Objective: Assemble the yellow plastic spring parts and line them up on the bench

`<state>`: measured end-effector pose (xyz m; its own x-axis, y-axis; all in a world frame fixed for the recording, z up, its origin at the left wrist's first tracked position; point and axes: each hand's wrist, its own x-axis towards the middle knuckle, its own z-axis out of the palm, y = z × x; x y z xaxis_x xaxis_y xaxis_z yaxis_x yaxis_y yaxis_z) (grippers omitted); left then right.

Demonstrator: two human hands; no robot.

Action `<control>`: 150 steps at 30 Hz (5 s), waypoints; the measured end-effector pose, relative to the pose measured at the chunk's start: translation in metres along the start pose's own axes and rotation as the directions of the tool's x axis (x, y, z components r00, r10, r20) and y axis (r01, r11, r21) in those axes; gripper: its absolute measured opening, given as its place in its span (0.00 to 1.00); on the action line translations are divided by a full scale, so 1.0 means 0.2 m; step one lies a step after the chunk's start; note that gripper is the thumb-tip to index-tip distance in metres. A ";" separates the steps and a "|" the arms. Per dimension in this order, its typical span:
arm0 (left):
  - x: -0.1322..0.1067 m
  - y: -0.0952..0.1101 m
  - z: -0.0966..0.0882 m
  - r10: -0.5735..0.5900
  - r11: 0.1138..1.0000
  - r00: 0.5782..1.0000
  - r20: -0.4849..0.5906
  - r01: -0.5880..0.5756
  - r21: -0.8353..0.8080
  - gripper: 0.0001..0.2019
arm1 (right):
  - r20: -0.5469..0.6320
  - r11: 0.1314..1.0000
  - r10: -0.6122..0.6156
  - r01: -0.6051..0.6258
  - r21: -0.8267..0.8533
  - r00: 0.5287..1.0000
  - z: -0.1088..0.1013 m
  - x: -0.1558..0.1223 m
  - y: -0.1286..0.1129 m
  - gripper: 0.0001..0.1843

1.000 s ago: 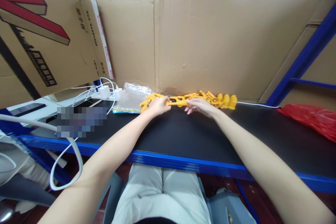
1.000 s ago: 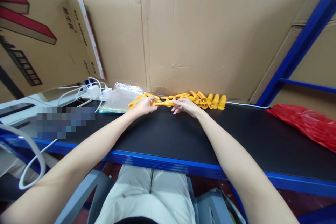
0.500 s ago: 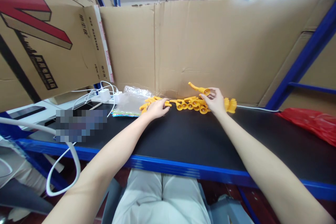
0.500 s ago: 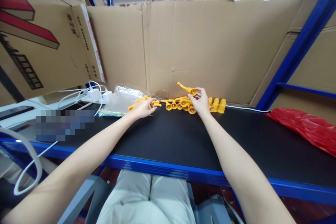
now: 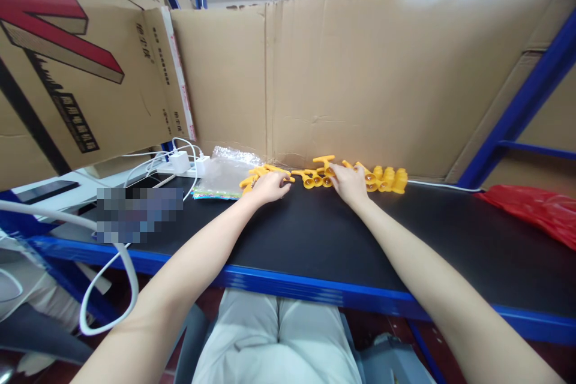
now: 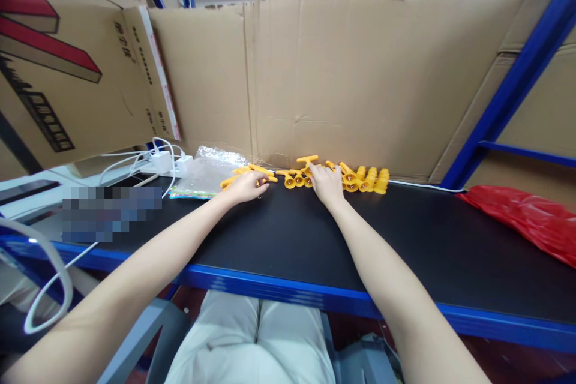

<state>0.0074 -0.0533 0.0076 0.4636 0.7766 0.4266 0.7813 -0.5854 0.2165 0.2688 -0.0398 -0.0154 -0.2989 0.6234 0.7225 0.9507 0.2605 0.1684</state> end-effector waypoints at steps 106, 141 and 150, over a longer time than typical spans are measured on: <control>-0.03 0.06 -0.22 -0.358 0.891 0.846 0.395 0.184 0.415 0.13 | 0.615 0.862 -0.084 -0.253 0.440 0.784 -0.26 0.05 -0.13 0.23; -0.01 0.03 -0.22 -0.209 0.957 0.948 0.240 0.147 0.251 0.16 | 0.544 0.828 -0.120 -0.219 0.516 0.830 -0.27 0.06 -0.09 0.20; 0.00 0.06 -0.21 -0.120 0.989 0.971 0.206 0.099 0.110 0.15 | 0.489 0.707 -0.193 -0.226 0.671 0.851 -0.28 0.08 -0.15 0.22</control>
<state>-0.0004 -0.0709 0.0466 0.4428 0.8723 0.2076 0.8643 -0.4768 0.1600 0.2409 -0.0798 0.0288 -0.4782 0.8407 0.2542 0.6834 0.5380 -0.4936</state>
